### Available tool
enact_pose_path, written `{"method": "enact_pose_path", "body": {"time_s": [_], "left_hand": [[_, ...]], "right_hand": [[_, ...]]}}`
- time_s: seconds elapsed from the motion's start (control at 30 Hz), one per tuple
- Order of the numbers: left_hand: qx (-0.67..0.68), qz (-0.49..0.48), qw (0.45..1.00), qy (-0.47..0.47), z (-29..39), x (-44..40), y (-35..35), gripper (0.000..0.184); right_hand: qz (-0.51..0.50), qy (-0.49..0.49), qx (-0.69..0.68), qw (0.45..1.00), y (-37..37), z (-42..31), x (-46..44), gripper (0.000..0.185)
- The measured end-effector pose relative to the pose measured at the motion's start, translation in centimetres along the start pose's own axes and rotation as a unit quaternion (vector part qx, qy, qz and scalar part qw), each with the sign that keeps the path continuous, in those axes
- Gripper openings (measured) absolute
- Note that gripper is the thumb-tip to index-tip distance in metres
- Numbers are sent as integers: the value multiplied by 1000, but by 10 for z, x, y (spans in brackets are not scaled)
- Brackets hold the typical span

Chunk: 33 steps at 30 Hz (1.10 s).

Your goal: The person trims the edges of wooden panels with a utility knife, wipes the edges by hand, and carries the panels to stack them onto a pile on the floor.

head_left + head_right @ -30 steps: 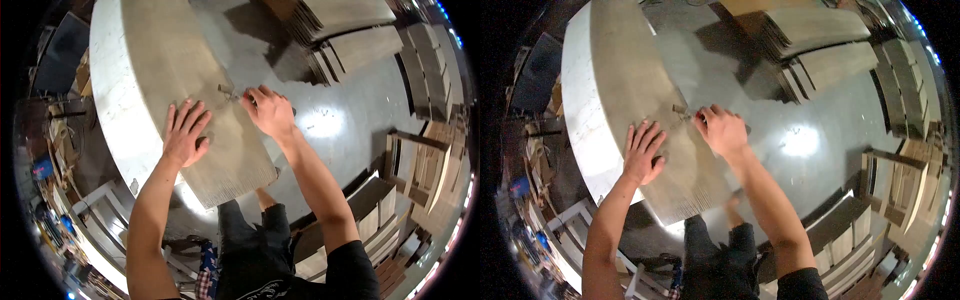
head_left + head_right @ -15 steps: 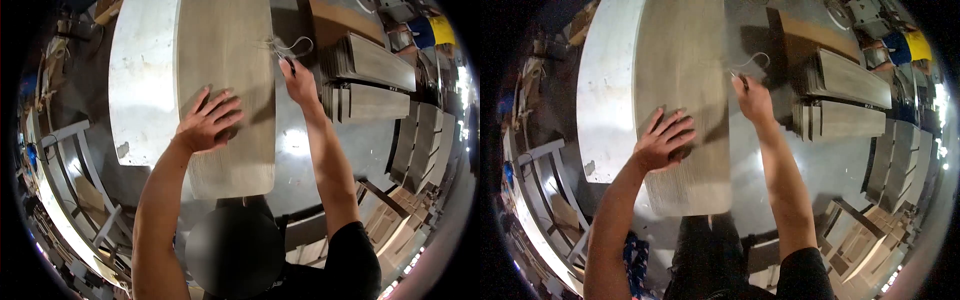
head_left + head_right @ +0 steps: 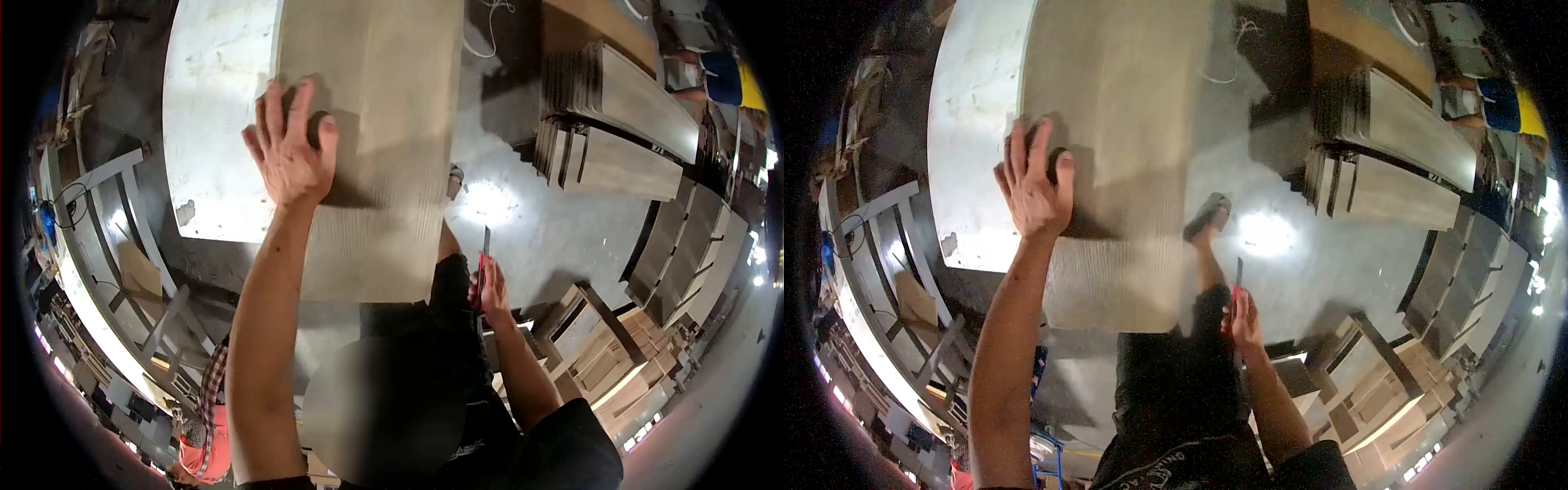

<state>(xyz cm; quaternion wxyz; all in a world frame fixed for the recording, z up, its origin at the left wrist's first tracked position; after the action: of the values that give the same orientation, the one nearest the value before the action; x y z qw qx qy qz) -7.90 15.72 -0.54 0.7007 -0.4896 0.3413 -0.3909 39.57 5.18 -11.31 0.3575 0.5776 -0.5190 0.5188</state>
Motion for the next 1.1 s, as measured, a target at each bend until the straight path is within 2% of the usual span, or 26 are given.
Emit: {"method": "enact_pose_path", "body": {"time_s": [0.07, 0.13, 0.17, 0.23, 0.3, 0.37, 0.47, 0.57, 0.7, 0.83, 0.87, 0.9, 1.03, 1.1], "left_hand": [[25, 30, 994, -107, -6, -3, 8, 56], [14, 44, 990, -131, 2, -6, 7, 56], [9, 51, 989, -141, 4, -7, 6, 56], [-13, 35, 988, -147, 4, -7, 6, 55], [6, 56, 990, -130, 6, -8, 3, 54], [13, 55, 990, -133, 6, -8, 0, 56], [14, 56, 989, -137, 5, -9, -2, 58], [24, 40, 988, -146, 6, -12, -5, 59], [22, 20, 989, -144, 5, -13, -6, 59], [21, 10, 989, -143, 4, -14, -6, 60], [24, 9, 990, -142, 4, -15, -7, 60], [26, 8, 990, -141, 4, -16, -8, 60], [39, 10, 988, -146, 4, -20, -11, 62], [41, -8, 988, -150, 4, -22, -11, 62]], "right_hand": [[15, -102, 77, 992, 19, -76, 8, 51], [17, -314, 159, 936, 52, -159, 25, 41], [30, -411, 193, 890, 74, -204, 47, 36], [66, -478, 304, 822, 110, -273, 82, 29], [105, -545, 342, 758, 139, -314, 88, 30], [155, -565, 393, 709, 157, -339, 70, 33], [177, -574, 369, 710, 164, -370, 64, 35], [222, -555, 404, 693, 166, -393, 56, 36], [221, -566, 410, 680, 177, -416, 53, 36], [263, -589, 422, 637, 193, -471, 39, 38], [281, -565, 440, 639, 196, -489, 31, 39], [283, -582, 425, 633, 203, -509, 32, 40], [251, -560, 408, 676, 229, -607, 6, 42], [275, -532, 422, 681, 242, -658, -3, 44]]}}
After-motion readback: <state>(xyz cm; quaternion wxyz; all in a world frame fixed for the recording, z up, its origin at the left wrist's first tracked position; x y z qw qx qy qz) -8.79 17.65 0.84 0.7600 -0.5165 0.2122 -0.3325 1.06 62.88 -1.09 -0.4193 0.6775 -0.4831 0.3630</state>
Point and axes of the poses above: each hand's wrist, its own x-axis away from the middle knuckle, its own y-axis out of the palm, z = x × y, the point moved 8 cm from there along -x, towards the middle knuckle, and after that the axes turned 9 degrees about y, right-handed, at the moved point
